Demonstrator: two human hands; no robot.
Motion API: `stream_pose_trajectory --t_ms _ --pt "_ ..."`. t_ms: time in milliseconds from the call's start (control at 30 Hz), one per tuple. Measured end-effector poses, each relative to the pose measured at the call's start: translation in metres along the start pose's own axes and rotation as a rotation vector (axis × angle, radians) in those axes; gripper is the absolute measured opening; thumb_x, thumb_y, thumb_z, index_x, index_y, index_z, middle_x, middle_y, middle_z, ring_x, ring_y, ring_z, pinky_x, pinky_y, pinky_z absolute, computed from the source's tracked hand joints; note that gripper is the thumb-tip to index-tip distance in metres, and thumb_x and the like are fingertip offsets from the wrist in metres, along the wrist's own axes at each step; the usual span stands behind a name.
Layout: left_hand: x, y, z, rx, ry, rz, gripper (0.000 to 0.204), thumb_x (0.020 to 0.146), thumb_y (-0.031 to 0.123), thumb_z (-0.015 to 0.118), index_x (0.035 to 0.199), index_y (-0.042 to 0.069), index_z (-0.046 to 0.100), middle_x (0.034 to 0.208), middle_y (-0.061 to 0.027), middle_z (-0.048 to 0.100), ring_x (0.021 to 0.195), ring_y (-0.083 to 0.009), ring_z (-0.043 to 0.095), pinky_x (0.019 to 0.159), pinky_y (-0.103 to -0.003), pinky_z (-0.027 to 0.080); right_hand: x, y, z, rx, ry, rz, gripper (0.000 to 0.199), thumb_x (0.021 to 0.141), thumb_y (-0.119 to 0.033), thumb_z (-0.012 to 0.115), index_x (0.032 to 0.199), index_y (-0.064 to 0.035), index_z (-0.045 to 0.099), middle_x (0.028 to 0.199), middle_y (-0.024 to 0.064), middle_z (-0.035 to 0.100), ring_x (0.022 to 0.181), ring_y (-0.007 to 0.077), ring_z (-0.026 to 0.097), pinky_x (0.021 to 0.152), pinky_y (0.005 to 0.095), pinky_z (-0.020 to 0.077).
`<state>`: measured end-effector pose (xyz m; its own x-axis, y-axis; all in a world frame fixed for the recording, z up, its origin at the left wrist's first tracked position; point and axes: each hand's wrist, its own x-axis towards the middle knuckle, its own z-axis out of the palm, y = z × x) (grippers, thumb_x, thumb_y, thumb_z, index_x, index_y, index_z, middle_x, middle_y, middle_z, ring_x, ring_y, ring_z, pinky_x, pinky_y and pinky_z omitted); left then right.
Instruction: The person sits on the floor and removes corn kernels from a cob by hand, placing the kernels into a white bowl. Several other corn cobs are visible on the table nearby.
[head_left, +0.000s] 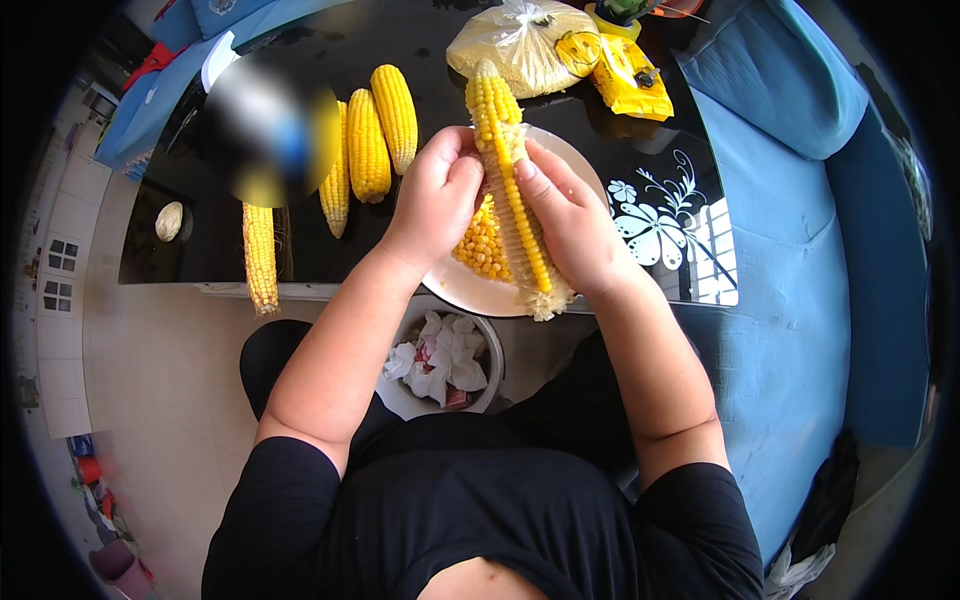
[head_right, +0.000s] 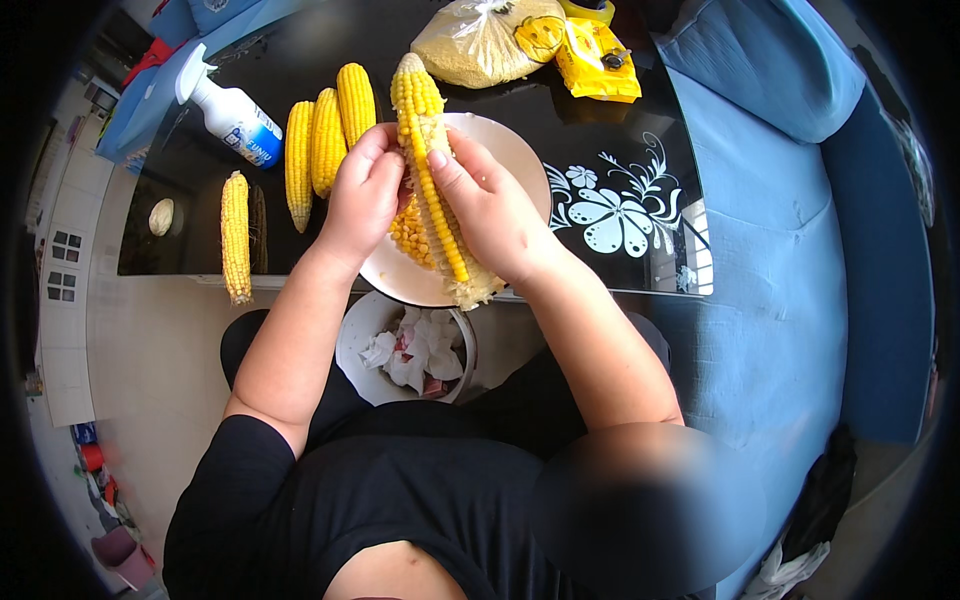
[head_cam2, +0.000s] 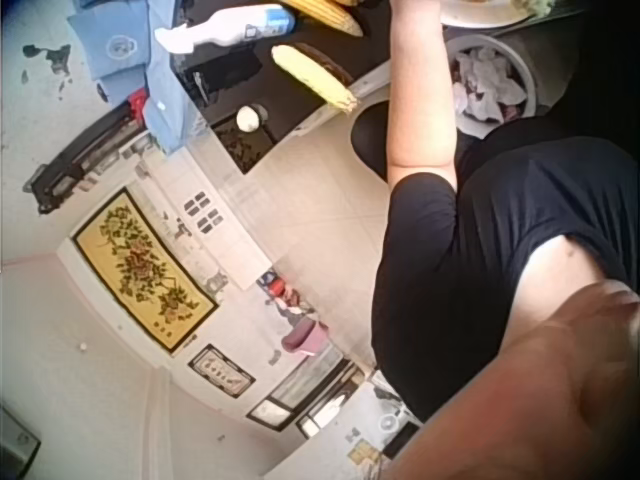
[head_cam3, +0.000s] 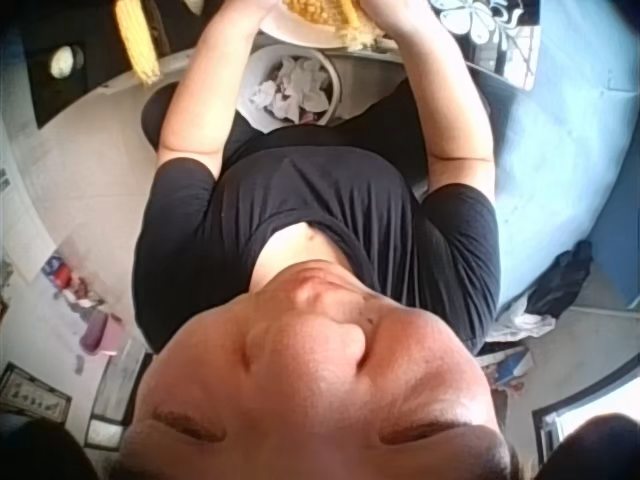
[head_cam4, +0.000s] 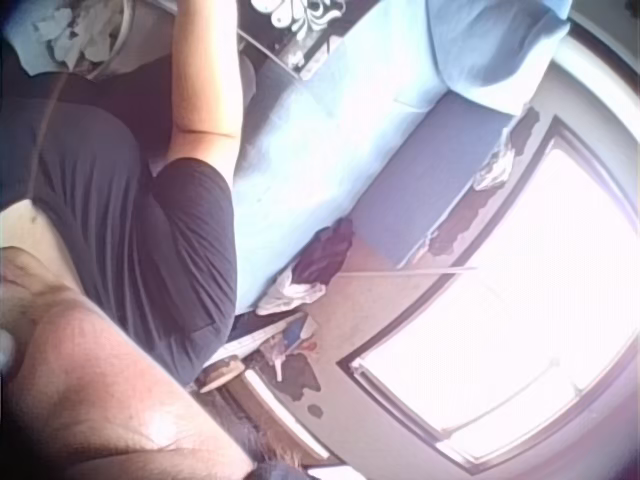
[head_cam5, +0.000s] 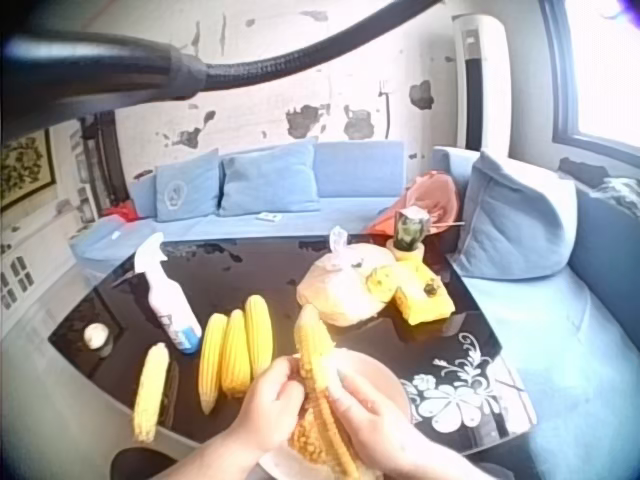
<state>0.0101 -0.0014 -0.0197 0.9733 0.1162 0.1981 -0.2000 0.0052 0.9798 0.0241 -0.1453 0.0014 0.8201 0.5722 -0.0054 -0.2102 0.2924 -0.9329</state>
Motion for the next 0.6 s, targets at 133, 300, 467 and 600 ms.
stream_pose_trajectory --t_ms 133,300,467,600 --pt "0.0002 0.0051 0.0008 -0.146 0.017 -0.076 0.023 0.091 0.019 0.037 0.104 0.005 0.049 0.081 0.0017 0.053 0.064 -0.0017 0.046 0.055 -0.015 0.037 0.0002 0.0014 -0.0015 -0.017 -0.025 -0.016 0.044 0.092 -0.024 0.045 0.127 0.0014 0.036 0.113 0.0093 0.051 0.105 0.013 0.047 0.089 0.0256 0.0379" --pt "-0.0003 0.0074 -0.0007 -0.174 0.011 -0.018 0.022 0.09 0.017 0.041 0.1 0.0 0.05 0.085 -0.0023 0.054 0.07 -0.0045 0.049 0.062 -0.019 0.043 -0.0005 0.0012 0.0017 -0.092 -0.024 -0.054 0.044 0.092 -0.024 0.045 0.128 0.0009 0.035 0.113 0.0097 0.051 0.104 0.0134 0.047 0.089 0.026 0.0381" --pt "0.0017 0.0002 -0.001 -0.066 0.055 -0.009 0.022 0.09 0.018 0.041 0.1 0.0 0.05 0.085 -0.0024 0.054 0.07 -0.0051 0.05 0.063 -0.019 0.043 -0.0001 0.0003 0.0 -0.12 -0.03 -0.036 0.044 0.092 -0.024 0.045 0.127 0.0008 0.036 0.113 0.0097 0.051 0.104 0.0135 0.048 0.089 0.026 0.0384" --pt "-0.0006 0.0061 0.0008 -0.174 0.07 -0.041 0.023 0.091 0.018 0.041 0.1 0.0 0.05 0.085 -0.0027 0.054 0.07 -0.0056 0.05 0.064 -0.019 0.043 0.0006 0.0025 -0.001 -0.056 -0.04 -0.03 0.044 0.092 -0.024 0.045 0.128 0.0009 0.035 0.112 0.0096 0.051 0.103 0.0133 0.048 0.088 0.0261 0.0389"
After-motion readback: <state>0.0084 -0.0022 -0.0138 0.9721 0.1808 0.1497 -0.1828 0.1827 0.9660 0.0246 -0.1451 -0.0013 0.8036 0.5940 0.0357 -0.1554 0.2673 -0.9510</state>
